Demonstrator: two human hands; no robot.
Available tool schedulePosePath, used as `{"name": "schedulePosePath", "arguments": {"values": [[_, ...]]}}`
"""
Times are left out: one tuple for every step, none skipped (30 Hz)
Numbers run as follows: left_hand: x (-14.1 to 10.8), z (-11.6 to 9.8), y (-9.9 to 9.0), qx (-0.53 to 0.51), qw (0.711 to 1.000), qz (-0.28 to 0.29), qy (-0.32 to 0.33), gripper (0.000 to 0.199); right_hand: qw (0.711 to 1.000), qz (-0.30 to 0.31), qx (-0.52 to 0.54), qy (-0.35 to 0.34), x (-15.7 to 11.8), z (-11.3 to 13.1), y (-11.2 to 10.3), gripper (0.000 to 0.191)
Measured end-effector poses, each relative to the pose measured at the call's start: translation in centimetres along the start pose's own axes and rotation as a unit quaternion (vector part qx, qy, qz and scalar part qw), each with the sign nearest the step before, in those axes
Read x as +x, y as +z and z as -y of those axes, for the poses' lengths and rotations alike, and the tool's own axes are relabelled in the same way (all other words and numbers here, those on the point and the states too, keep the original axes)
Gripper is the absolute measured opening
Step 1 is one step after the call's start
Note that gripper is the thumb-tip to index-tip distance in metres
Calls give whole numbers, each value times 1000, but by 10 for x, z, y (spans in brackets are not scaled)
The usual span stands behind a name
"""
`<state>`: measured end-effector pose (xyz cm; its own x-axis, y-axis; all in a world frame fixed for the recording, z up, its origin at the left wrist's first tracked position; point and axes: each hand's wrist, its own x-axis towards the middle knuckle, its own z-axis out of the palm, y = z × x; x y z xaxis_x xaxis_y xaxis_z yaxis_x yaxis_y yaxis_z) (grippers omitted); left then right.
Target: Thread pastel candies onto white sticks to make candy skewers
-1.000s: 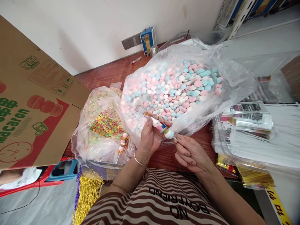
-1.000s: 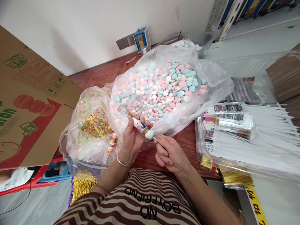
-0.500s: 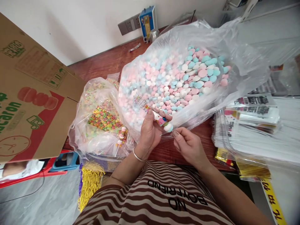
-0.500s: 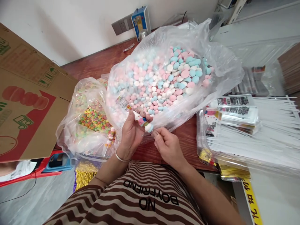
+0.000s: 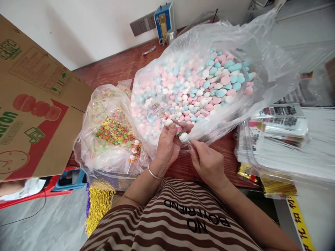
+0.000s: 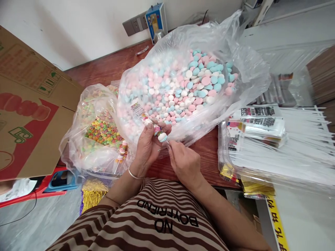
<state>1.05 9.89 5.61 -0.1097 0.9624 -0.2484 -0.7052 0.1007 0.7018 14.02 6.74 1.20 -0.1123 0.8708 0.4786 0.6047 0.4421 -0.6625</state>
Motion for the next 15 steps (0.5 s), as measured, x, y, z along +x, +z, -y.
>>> {"name": "schedulePosePath", "arguments": {"values": [[2,-3,0,2,1000,4,2,31,996,-13,-66,-51,-2,-3,-1,21],[4,-6,0,3,1000,9,6,33,989,-23,-116,-92,-3,-6,-3,21],[7,-10,0,1,1000,11,9,35,980,-32,-154,-121,-5,-8,-4,21],[9,-13,0,-2,1000,10,12,36,973,-39,-180,-141,-6,-10,-5,22],[12,-17,0,-7,1000,7,13,34,968,-43,-194,-155,-6,-11,-6,22],[14,-20,1,-15,1000,2,11,30,966,-45,-197,-164,-6,-12,-7,23],[15,-23,2,-26,1000,0,9,25,968,-43,-184,-164,-6,-11,-8,23],[16,-25,4,-38,999,-2,9,21,976,-36,-152,-154,-6,-10,-8,22],[16,-27,6,-49,999,-3,10,20,987,-23,-99,-128,-5,-8,-9,22],[16,-27,9,-58,998,-5,13,22,996,-5,-28,-84,-5,-5,-8,21],[15,-27,11,-62,998,-8,16,24,998,19,57,-21,-4,-1,-8,22],[13,-25,13,-63,998,-10,18,27,985,45,156,53,-3,3,-7,24],[12,-23,15,-62,998,-11,19,29,954,73,259,131,-3,7,-6,26],[10,-20,17,-61,998,-10,19,30,907,100,356,201,-2,11,-5,27],[9,-17,18,-61,998,-7,19,31,853,122,438,257,-2,15,-3,28]]}}
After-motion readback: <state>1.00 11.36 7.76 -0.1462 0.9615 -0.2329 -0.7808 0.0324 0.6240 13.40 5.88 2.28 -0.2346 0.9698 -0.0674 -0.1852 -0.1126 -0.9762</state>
